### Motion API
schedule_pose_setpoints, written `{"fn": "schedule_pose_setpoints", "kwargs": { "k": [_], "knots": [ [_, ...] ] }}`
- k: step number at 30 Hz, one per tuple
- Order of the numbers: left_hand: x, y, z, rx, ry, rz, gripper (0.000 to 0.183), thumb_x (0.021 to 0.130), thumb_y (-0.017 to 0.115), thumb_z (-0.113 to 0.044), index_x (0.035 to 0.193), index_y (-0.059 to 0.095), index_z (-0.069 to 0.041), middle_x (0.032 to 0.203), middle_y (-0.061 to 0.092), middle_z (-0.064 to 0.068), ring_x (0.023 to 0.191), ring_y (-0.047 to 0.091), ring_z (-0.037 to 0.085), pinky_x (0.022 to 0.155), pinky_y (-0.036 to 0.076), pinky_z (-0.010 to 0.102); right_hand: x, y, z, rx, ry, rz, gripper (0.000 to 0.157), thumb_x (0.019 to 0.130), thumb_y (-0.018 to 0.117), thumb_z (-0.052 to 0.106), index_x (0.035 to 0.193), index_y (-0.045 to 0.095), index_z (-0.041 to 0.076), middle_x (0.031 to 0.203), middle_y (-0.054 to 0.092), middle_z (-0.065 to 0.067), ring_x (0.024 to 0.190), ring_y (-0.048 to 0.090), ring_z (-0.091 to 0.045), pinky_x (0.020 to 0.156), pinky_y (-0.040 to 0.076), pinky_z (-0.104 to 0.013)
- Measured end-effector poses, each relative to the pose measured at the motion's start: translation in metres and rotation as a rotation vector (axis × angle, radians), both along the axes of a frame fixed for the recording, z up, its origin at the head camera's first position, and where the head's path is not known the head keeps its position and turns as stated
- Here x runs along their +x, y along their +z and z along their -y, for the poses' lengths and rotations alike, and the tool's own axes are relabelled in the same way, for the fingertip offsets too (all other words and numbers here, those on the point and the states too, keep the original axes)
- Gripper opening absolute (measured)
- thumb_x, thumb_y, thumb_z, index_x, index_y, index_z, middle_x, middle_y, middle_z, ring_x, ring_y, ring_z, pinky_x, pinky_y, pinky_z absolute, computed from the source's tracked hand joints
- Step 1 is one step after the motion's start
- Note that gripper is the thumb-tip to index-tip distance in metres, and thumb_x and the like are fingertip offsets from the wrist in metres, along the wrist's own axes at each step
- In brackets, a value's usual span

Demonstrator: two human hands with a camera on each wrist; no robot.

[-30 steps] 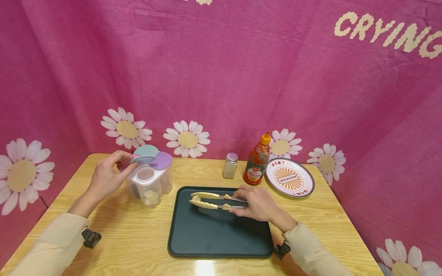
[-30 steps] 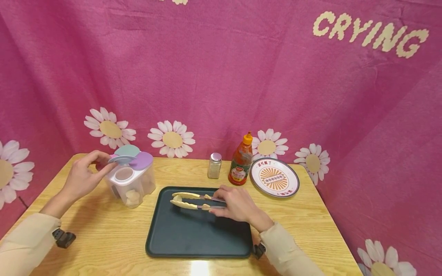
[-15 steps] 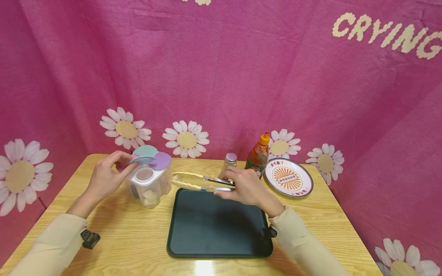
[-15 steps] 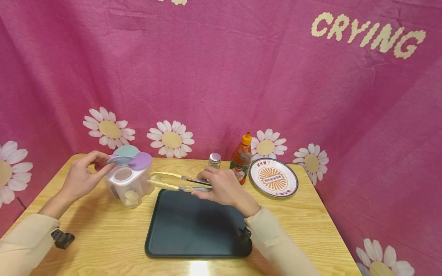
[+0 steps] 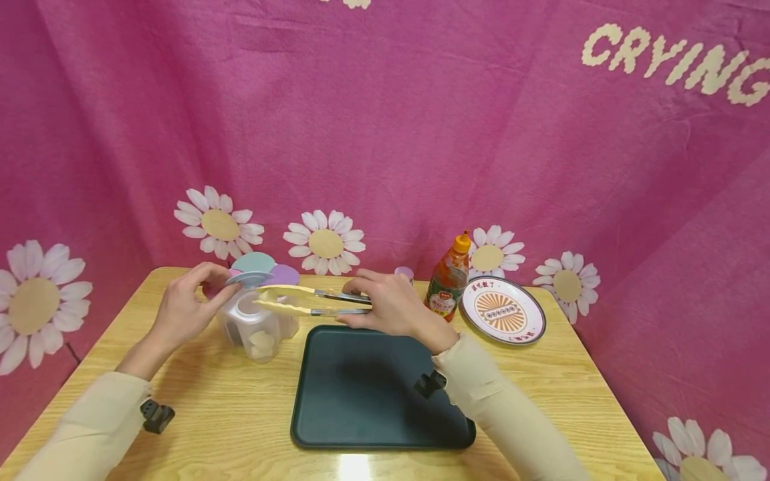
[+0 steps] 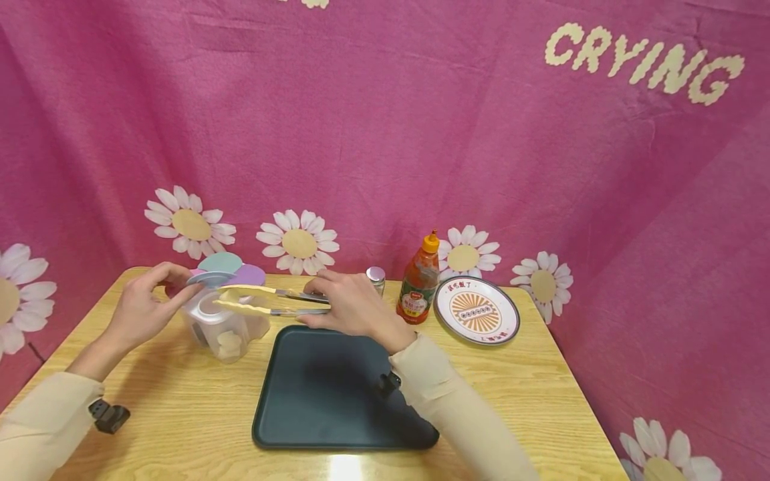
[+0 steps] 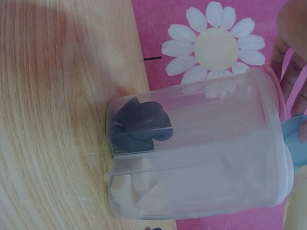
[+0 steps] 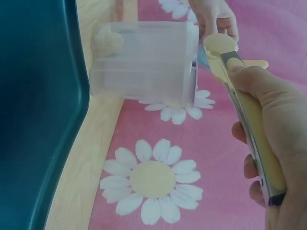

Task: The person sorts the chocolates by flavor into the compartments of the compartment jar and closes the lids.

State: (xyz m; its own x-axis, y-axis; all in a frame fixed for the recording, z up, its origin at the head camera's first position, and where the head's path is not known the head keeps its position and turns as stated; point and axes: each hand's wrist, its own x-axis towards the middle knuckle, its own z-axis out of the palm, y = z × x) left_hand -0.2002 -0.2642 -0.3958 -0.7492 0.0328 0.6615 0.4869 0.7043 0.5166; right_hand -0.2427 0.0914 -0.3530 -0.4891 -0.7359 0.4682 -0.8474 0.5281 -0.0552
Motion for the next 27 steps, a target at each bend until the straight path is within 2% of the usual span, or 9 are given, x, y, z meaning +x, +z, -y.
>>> {"fn": "schedule_pose_setpoints", "kwargs": {
  "k": [12,27],
  "knots": [
    [0.000,0.000,0.000,0.004,-0.001,0.030,0.022,0.086,0.084,-0.001,0.104,0.071,-0.004,0.091,0.072,0.008,0.078,0.050,-0.001,0.071,0.042,0.007,-0.012,0.005,0.019,0.068,-0.003,0.014,0.040,0.085,0.083,0.050,0.109,0.078,0.018,0.093,0.074,0.004,0.066,0.058,-0.007,0.052,0.032,-0.015],
    [0.001,0.001,-0.001,0.000,0.005,0.042,0.023,0.086,0.084,-0.001,0.105,0.071,-0.004,0.092,0.073,0.010,0.078,0.050,0.000,0.071,0.043,0.008,-0.008,0.006,0.009,0.060,-0.021,0.001,0.044,0.083,0.086,0.052,0.110,0.077,0.019,0.102,0.077,0.004,0.068,0.059,-0.007,0.052,0.031,-0.017]
  ]
}}
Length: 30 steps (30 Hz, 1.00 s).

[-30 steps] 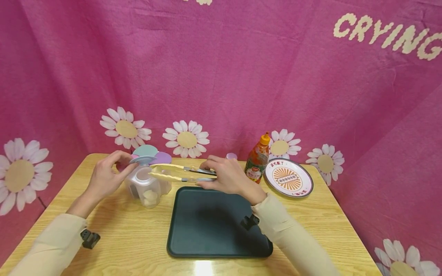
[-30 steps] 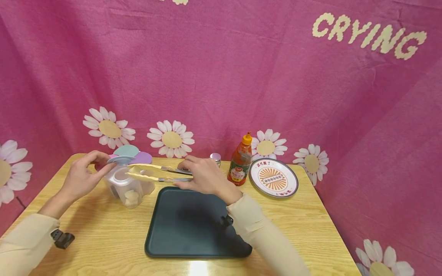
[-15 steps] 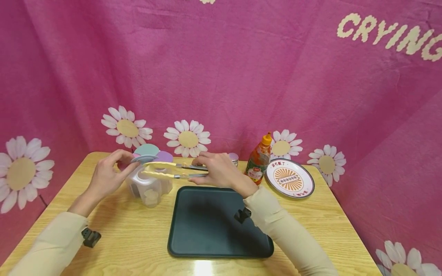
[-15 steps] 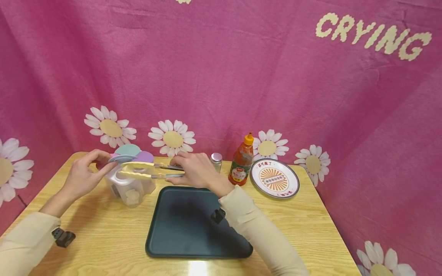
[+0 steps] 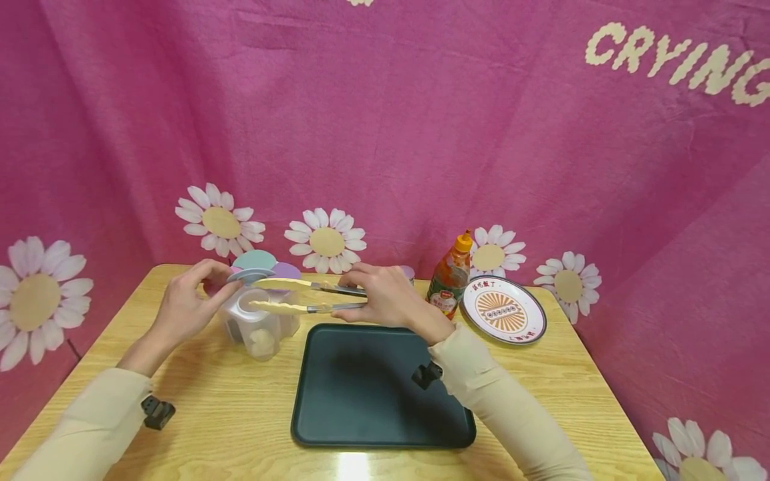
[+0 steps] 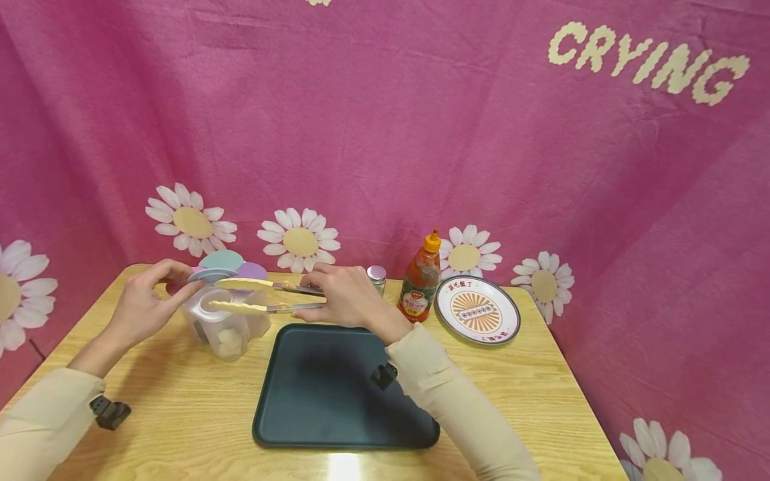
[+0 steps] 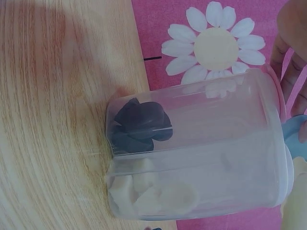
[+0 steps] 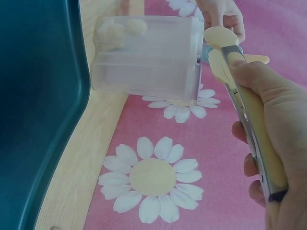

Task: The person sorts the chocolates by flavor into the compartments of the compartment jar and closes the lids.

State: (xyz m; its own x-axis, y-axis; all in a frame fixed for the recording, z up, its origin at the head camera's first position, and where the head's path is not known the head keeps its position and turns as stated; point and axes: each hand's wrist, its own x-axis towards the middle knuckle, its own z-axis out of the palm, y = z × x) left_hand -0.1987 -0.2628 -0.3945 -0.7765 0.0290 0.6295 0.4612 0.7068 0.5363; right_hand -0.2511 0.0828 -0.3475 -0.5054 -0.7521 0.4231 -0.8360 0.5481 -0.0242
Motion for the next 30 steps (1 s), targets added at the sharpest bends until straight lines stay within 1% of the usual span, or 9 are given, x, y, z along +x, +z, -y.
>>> {"fn": "schedule_pose_setpoints", "kwargs": {
  "k": [4,9,15,21,23,25,27,29,30],
  "knots": [
    [0.000,0.000,0.000,-0.003,-0.004,0.001,0.023,0.086,0.084,-0.001,0.106,0.071,-0.004,0.092,0.073,0.010,0.078,0.050,-0.001,0.071,0.043,0.007,0.002,-0.001,-0.006,-0.004,-0.026,0.002,0.047,0.082,0.085,0.054,0.114,0.077,0.020,0.107,0.077,0.005,0.071,0.062,-0.006,0.054,0.033,-0.019],
    [-0.001,-0.001,0.001,-0.004,-0.002,-0.021,0.023,0.085,0.084,0.001,0.104,0.071,-0.003,0.090,0.072,0.010,0.076,0.049,-0.004,0.069,0.043,0.008,0.009,-0.007,-0.024,-0.030,-0.042,-0.023,0.047,0.081,0.085,0.055,0.113,0.077,0.021,0.100,0.075,0.006,0.064,0.056,-0.007,0.055,0.031,-0.022],
    [-0.001,-0.001,0.002,-0.006,0.002,-0.016,0.023,0.085,0.084,0.000,0.104,0.072,-0.003,0.091,0.073,0.011,0.077,0.050,-0.003,0.070,0.043,0.008,0.018,-0.018,-0.056,-0.052,-0.079,-0.035,0.052,0.077,0.087,0.056,0.113,0.077,0.019,0.102,0.074,0.006,0.067,0.059,-0.007,0.055,0.037,-0.020],
    [-0.001,-0.001,0.001,0.001,-0.003,-0.010,0.023,0.086,0.084,0.000,0.105,0.072,-0.003,0.091,0.073,0.010,0.077,0.050,-0.001,0.070,0.042,0.007,0.030,-0.033,-0.093,-0.083,-0.134,0.015,0.059,0.074,0.090,0.056,0.118,0.077,0.017,0.105,0.074,0.004,0.070,0.062,-0.008,0.059,0.042,-0.021],
    [0.000,0.000,0.001,0.003,-0.003,-0.014,0.023,0.085,0.084,0.000,0.104,0.072,-0.003,0.090,0.072,0.010,0.076,0.050,-0.001,0.070,0.043,0.008,0.034,-0.038,-0.105,-0.095,-0.145,0.011,0.064,0.077,0.085,0.064,0.119,0.077,0.017,0.103,0.073,0.003,0.072,0.062,-0.008,0.060,0.042,-0.020],
    [0.000,0.000,0.001,0.003,-0.002,-0.016,0.022,0.085,0.084,0.000,0.104,0.072,-0.003,0.089,0.072,0.010,0.076,0.050,-0.001,0.069,0.043,0.008,0.037,-0.042,-0.116,-0.101,-0.158,-0.008,0.074,0.081,0.073,0.079,0.120,0.077,0.016,0.103,0.072,0.001,0.071,0.058,-0.009,0.058,0.039,-0.019],
    [0.000,0.000,0.000,0.004,0.002,-0.011,0.022,0.086,0.084,0.000,0.104,0.071,-0.003,0.089,0.072,0.010,0.076,0.050,-0.001,0.070,0.043,0.008,0.041,-0.046,-0.126,-0.102,-0.179,-0.018,0.079,0.077,0.075,0.081,0.122,0.076,0.016,0.107,0.071,-0.001,0.071,0.057,-0.009,0.057,0.036,-0.018],
    [0.000,0.000,0.000,0.002,0.005,-0.007,0.022,0.086,0.084,0.000,0.104,0.071,-0.003,0.089,0.072,0.010,0.077,0.050,-0.001,0.070,0.043,0.008,0.046,-0.049,-0.136,-0.105,-0.201,-0.016,0.083,0.076,0.074,0.082,0.125,0.075,0.015,0.116,0.072,-0.003,0.076,0.062,-0.013,0.058,0.040,-0.020],
    [0.000,0.000,0.000,0.001,0.006,-0.006,0.022,0.086,0.084,-0.001,0.104,0.071,-0.003,0.089,0.072,0.010,0.077,0.050,-0.002,0.070,0.043,0.008,0.049,-0.051,-0.140,-0.109,-0.215,-0.008,0.084,0.075,0.076,0.081,0.126,0.074,0.015,0.116,0.072,-0.003,0.075,0.061,-0.012,0.057,0.040,-0.020]
  ]
}}
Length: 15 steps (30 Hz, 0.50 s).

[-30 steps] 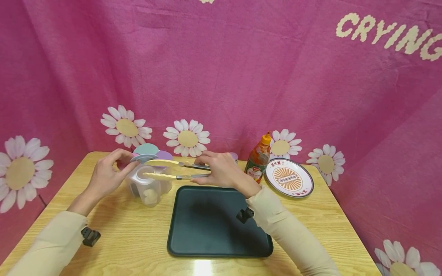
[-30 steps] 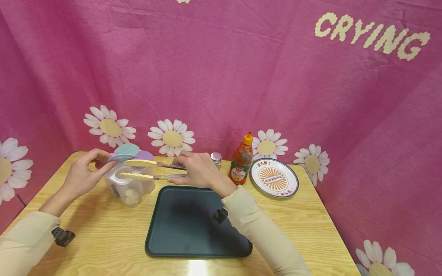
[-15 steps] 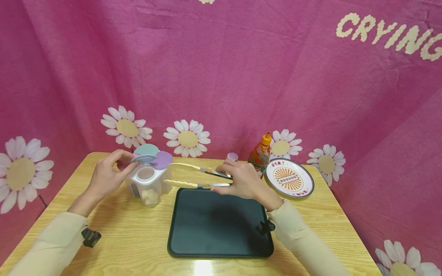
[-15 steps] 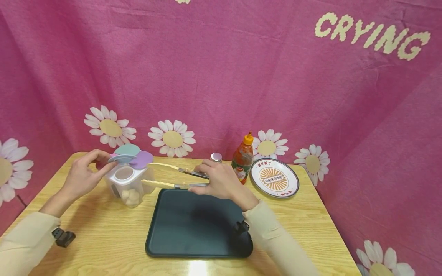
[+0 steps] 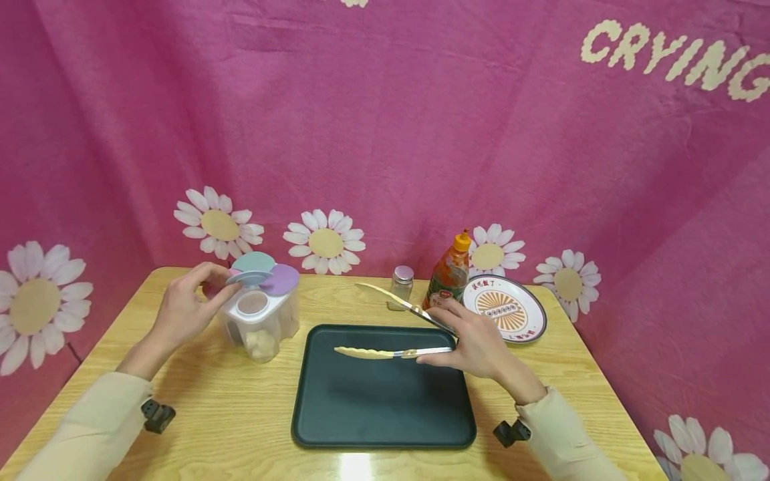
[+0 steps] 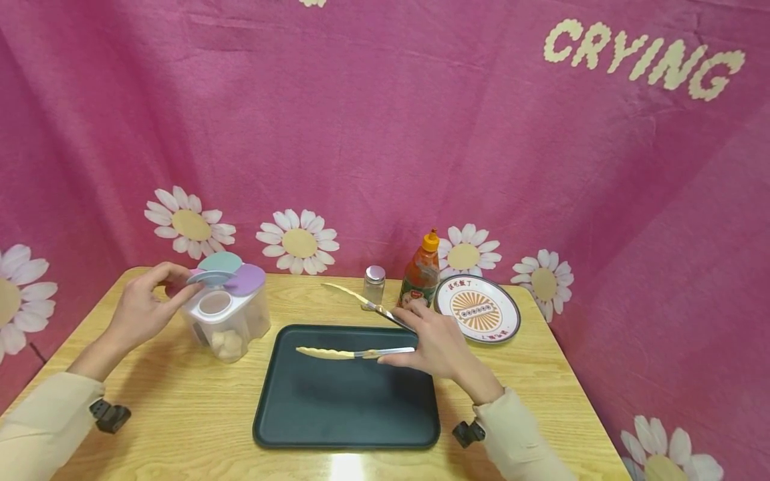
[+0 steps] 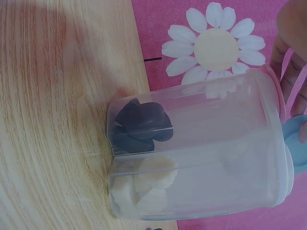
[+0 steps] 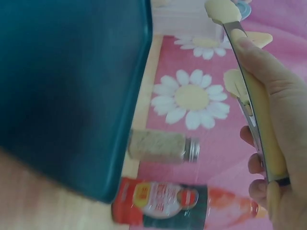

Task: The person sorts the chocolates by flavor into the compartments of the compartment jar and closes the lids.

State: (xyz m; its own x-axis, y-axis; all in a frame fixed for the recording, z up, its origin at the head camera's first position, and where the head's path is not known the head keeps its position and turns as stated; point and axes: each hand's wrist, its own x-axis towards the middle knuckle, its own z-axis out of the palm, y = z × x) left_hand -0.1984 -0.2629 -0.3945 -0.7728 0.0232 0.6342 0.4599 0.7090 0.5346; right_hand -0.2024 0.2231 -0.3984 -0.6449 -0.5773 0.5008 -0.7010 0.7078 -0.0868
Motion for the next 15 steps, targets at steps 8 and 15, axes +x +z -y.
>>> {"fn": "schedule_pose_setpoints", "kwargs": {
  "k": [8,15],
  "knots": [
    [0.000,-0.001,0.000,-0.004,0.004,-0.006,0.023,0.085,0.084,0.000,0.104,0.071,-0.003,0.090,0.072,0.012,0.077,0.050,-0.002,0.070,0.043,0.008,0.022,-0.014,-0.041,-0.077,-0.103,0.018,0.083,0.070,0.086,0.074,0.128,0.073,0.016,0.104,0.068,0.003,0.062,0.042,0.005,0.058,0.034,-0.017],
    [-0.001,-0.002,0.000,-0.006,0.003,-0.033,0.023,0.083,0.085,0.002,0.102,0.071,-0.002,0.089,0.072,0.012,0.077,0.050,-0.003,0.071,0.041,0.005,0.051,-0.027,-0.082,-0.079,-0.260,0.038,0.078,0.062,0.099,0.048,0.129,0.072,0.019,0.106,0.067,0.005,0.074,0.051,-0.005,0.058,0.039,-0.023]
  ]
}}
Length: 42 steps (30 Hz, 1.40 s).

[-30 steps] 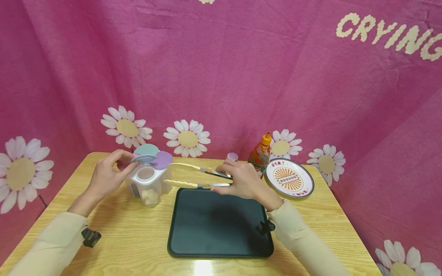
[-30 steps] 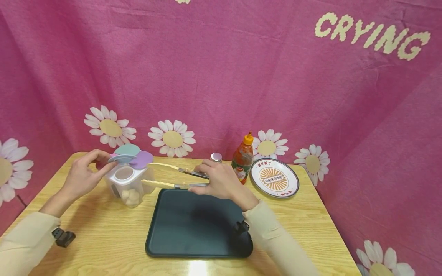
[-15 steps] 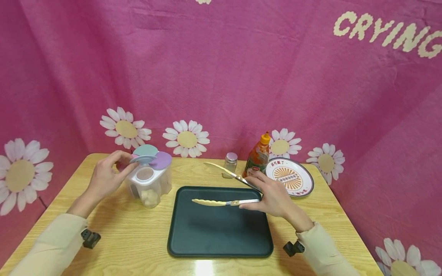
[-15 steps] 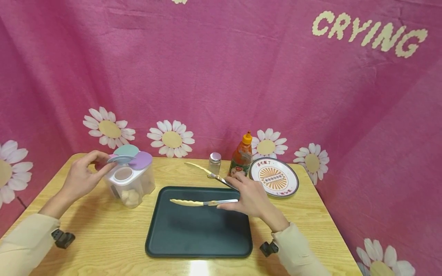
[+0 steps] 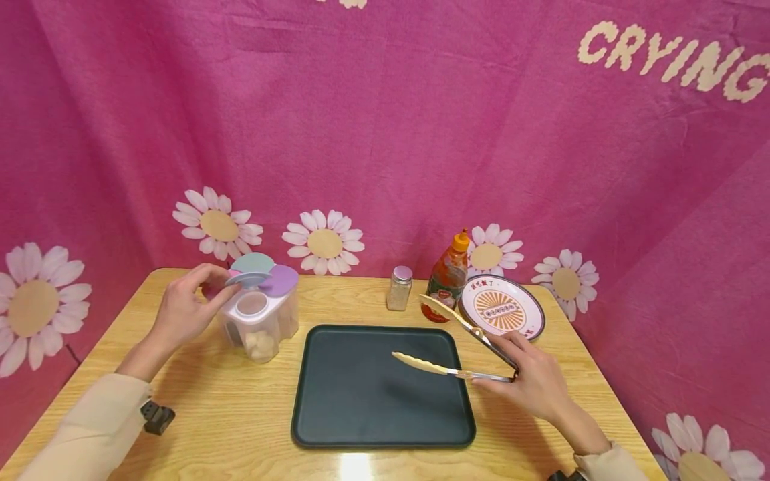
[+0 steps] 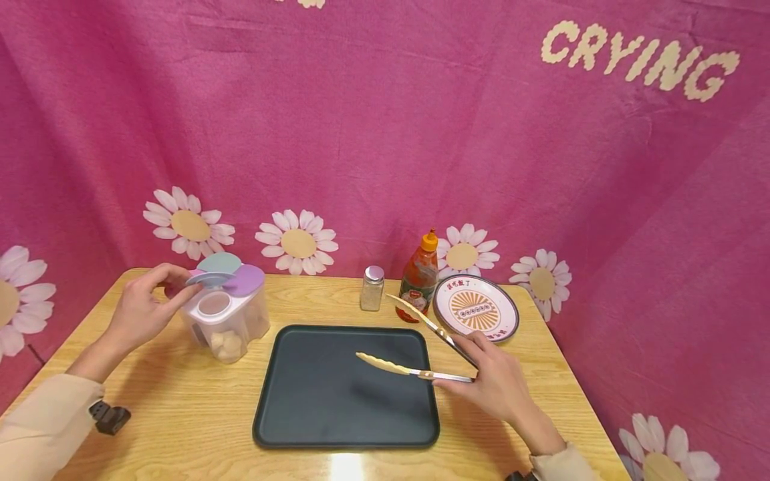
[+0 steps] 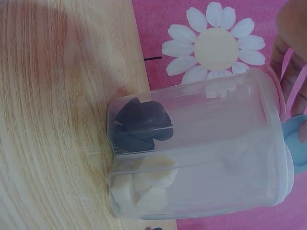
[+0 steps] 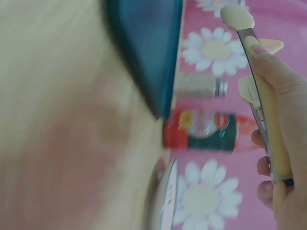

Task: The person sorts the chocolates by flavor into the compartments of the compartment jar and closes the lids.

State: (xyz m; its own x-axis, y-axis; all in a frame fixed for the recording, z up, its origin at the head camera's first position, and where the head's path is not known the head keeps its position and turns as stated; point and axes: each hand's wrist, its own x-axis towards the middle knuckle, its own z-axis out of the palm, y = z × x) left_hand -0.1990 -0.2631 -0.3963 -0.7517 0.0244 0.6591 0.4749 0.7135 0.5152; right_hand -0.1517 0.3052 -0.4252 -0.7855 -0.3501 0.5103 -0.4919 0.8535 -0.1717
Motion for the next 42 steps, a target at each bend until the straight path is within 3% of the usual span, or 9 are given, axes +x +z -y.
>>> {"fn": "schedule_pose_setpoints", "kwargs": {
  "k": [4,8,11,19,28,33,39,42],
  "knots": [
    [0.000,0.000,0.000,0.001,-0.002,0.004,0.023,0.084,0.084,0.002,0.102,0.071,-0.002,0.090,0.072,0.011,0.077,0.050,-0.003,0.071,0.041,0.005,0.014,-0.007,-0.024,0.006,-0.073,-0.022,0.075,0.059,0.100,0.046,0.125,0.074,0.021,0.105,0.068,0.008,0.075,0.054,-0.004,0.055,0.039,-0.024],
    [0.000,0.001,0.000,0.001,-0.001,0.011,0.022,0.085,0.084,0.001,0.102,0.071,-0.003,0.090,0.072,0.011,0.077,0.050,-0.002,0.072,0.041,0.006,0.025,-0.014,-0.044,0.001,-0.114,-0.043,0.070,0.057,0.100,0.045,0.118,0.076,0.019,0.093,0.060,0.013,0.067,0.040,0.003,0.052,0.029,-0.020],
    [0.001,0.001,-0.001,0.001,0.001,0.019,0.022,0.085,0.084,0.001,0.103,0.071,-0.003,0.090,0.072,0.011,0.077,0.050,-0.001,0.071,0.041,0.006,0.031,-0.020,-0.058,-0.006,-0.147,-0.047,0.071,0.056,0.100,0.047,0.116,0.077,0.016,0.092,0.059,0.013,0.067,0.036,0.005,0.052,0.029,-0.020],
    [0.002,0.002,-0.002,0.004,0.002,0.046,0.022,0.087,0.083,-0.002,0.105,0.072,-0.004,0.092,0.072,0.011,0.079,0.050,0.001,0.072,0.041,0.006,0.046,-0.037,-0.086,-0.009,-0.238,-0.009,0.074,0.058,0.100,0.051,0.118,0.077,0.014,0.096,0.066,0.009,0.066,0.045,0.002,0.052,0.039,-0.030],
    [0.002,0.002,-0.002,0.011,0.005,0.041,0.021,0.087,0.083,-0.002,0.104,0.072,-0.004,0.090,0.072,0.010,0.078,0.051,0.002,0.071,0.042,0.008,0.057,-0.045,-0.103,0.021,-0.302,0.099,0.074,0.063,0.097,0.054,0.120,0.075,0.013,0.102,0.069,0.002,0.077,0.062,-0.017,0.055,0.048,-0.045],
    [0.002,0.002,-0.002,0.008,0.002,0.028,0.021,0.086,0.083,-0.001,0.103,0.072,-0.003,0.089,0.071,0.010,0.077,0.051,0.003,0.070,0.042,0.009,0.063,-0.049,-0.111,0.020,-0.342,0.133,0.073,0.064,0.096,0.057,0.120,0.074,0.014,0.104,0.071,-0.001,0.078,0.062,-0.019,0.059,0.048,-0.040],
    [0.002,0.002,-0.002,0.007,0.006,0.031,0.021,0.086,0.083,0.000,0.103,0.071,-0.003,0.089,0.070,0.010,0.077,0.050,0.002,0.070,0.041,0.008,0.066,-0.055,-0.114,0.011,-0.371,0.178,0.074,0.066,0.095,0.057,0.121,0.073,0.013,0.104,0.070,-0.007,0.082,0.067,-0.028,0.059,0.050,-0.046],
    [0.002,0.002,-0.002,0.004,0.005,0.031,0.020,0.087,0.083,0.000,0.103,0.071,-0.003,0.089,0.071,0.010,0.077,0.050,0.002,0.070,0.041,0.007,0.066,-0.057,-0.115,0.014,-0.378,0.207,0.072,0.068,0.094,0.058,0.121,0.073,0.013,0.103,0.070,-0.008,0.081,0.067,-0.026,0.060,0.051,-0.045]
  ]
}}
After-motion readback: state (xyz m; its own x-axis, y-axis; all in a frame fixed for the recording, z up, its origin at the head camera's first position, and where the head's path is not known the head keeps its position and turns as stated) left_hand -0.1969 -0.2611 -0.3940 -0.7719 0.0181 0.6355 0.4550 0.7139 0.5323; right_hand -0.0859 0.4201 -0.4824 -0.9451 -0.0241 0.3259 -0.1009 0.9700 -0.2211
